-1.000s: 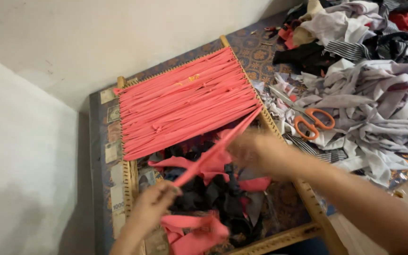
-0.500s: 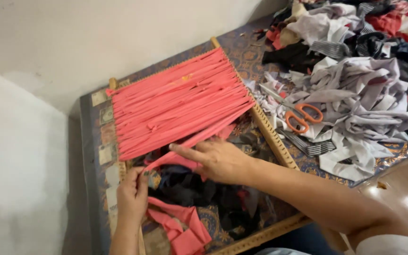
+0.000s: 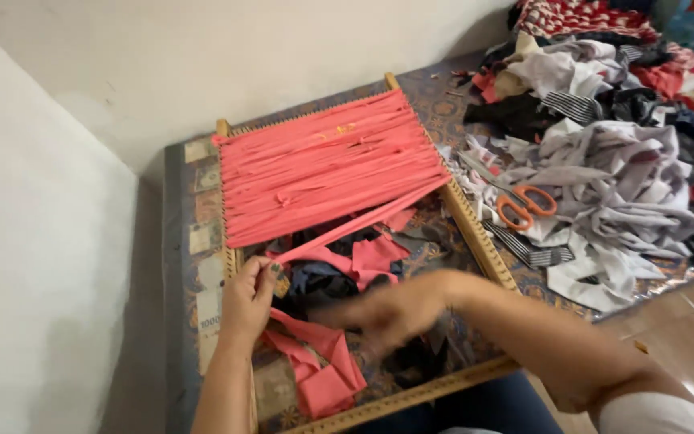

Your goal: Weaving fabric strips onto a wooden loom to create a handmade rug

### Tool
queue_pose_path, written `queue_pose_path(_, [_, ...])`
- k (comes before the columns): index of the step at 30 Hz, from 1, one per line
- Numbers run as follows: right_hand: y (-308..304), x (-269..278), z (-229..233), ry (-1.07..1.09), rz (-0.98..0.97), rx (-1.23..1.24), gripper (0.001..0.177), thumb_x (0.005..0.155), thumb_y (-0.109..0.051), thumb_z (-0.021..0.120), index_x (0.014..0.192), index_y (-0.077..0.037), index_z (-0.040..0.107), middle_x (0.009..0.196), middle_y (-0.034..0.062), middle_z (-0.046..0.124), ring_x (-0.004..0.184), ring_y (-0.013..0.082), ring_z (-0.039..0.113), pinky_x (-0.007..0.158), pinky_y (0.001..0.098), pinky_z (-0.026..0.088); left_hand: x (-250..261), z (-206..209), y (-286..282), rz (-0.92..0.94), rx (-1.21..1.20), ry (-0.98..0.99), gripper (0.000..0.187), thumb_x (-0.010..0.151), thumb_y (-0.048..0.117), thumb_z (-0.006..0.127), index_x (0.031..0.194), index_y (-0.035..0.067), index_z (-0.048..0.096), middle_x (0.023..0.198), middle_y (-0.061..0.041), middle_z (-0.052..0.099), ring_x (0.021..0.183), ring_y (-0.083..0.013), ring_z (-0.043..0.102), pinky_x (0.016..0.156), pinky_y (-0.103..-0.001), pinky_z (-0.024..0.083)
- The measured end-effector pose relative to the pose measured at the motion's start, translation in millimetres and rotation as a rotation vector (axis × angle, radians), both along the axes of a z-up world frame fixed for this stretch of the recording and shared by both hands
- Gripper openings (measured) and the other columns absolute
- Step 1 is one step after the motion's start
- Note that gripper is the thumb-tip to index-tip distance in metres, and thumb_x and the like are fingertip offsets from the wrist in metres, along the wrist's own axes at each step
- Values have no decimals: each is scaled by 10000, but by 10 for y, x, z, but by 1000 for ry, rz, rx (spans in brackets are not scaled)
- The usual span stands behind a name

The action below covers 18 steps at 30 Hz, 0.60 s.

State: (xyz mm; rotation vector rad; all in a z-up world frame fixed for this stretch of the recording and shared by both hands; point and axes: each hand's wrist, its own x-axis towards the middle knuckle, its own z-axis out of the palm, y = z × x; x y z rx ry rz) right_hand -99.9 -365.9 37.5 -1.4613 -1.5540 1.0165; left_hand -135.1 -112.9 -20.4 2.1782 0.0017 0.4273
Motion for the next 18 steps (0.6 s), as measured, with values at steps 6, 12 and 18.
queue_pose_path(6, [75, 145, 1131, -255, -714, 522, 688, 953, -99, 430, 1455, -132, -40, 829, 29, 519, 747, 115, 533, 754, 244, 485, 16, -47, 28, -28, 67, 3, 171, 885, 300, 529, 869, 163, 630, 719, -132, 634, 717, -283, 632, 613, -353, 463])
queue_pose_path(12, [252, 641, 1518, -63, -1053, 341, 796, 884, -405, 534, 1434, -132, 27, 571, 60, 605, 353, 118, 488, 327, 214, 346, 35, -74, 28, -17, 139, -52, 185, 876, 283, 544, 819, 125, 622, 646, -159, 595, 654, -356, 604, 587, -406, 458])
queue_pose_path(18, [156, 864, 768, -427, -1047, 289, 762, 874, -246, 608, 1438, -344, 106, 607, 8, 615, 559, 156, 624, 613, 243, 498, 21, -65, 1, 10, 216, -68, 153, 854, 290, 559, 851, 147, 616, 643, -172, 596, 675, -392, 597, 577, -432, 459])
